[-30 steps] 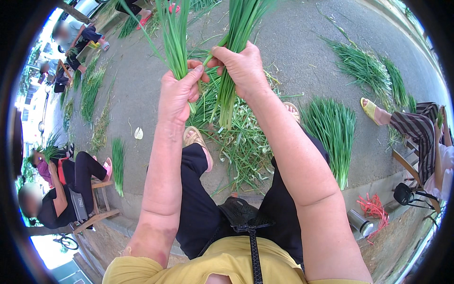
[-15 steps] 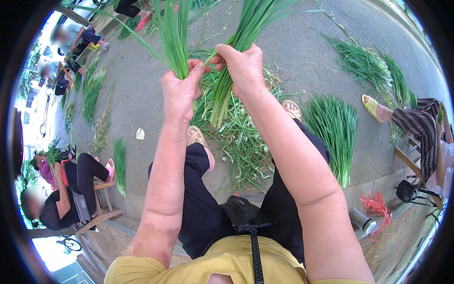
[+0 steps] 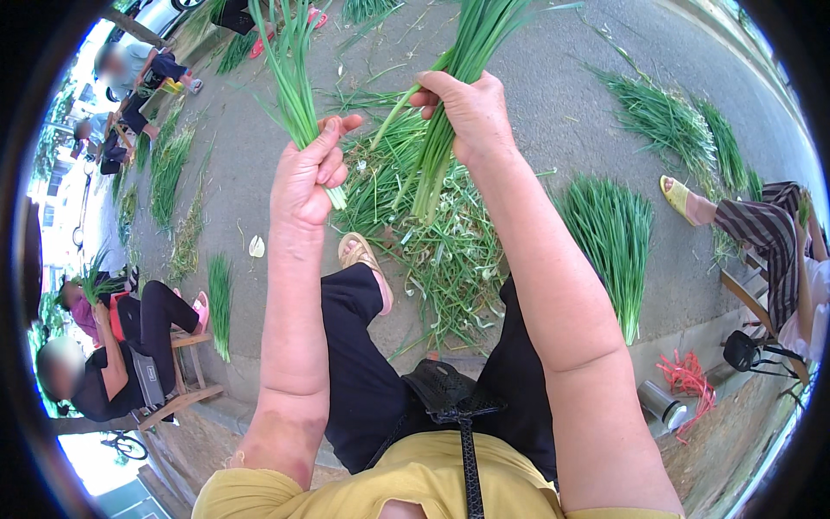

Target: The person sits on a low stool outdoors and repeatedly snaps the white ends off green stalks, likely chives or scallions, by hand. The trimmed ends fall to the ground while the person continues processing the bunch.

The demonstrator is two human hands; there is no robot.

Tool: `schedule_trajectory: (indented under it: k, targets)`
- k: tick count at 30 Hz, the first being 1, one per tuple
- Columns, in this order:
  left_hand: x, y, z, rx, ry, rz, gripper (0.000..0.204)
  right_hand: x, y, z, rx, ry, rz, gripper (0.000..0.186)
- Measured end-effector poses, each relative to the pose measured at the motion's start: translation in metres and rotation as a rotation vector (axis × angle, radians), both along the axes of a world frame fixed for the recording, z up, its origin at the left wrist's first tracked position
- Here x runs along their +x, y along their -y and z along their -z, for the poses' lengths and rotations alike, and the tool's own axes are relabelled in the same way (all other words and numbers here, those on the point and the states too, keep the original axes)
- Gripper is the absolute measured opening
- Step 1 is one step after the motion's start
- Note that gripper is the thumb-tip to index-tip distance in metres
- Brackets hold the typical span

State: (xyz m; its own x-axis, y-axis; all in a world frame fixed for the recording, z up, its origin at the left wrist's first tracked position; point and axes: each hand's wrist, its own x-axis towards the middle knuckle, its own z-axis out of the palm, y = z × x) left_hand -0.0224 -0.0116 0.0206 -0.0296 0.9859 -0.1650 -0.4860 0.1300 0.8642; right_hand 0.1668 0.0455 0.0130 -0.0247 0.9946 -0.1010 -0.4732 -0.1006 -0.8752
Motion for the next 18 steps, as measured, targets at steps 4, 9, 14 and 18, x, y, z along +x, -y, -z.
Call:
schedule_trajectory:
  k: [4,9,14,18]
  targets:
    - [-0.006,0.002,-0.001,0.006,-0.099,0.007,0.014,0.01,-0.004,-0.004,0.022,0.009,-0.032,0.011]
    - [-0.009,0.006,-0.007,-0.056,-0.312,0.096,0.014,0.022,-0.008,-0.007,0.06,-0.026,-0.091,0.017]
    - [-0.005,0.007,0.001,-0.01,-0.403,0.156,0.025,0.028,-0.009,-0.01,0.091,-0.093,-0.176,0.018]
    - [0.008,0.011,-0.011,-0.005,-0.206,0.235,0.027,0.026,-0.008,-0.01,0.125,-0.141,-0.236,0.018]
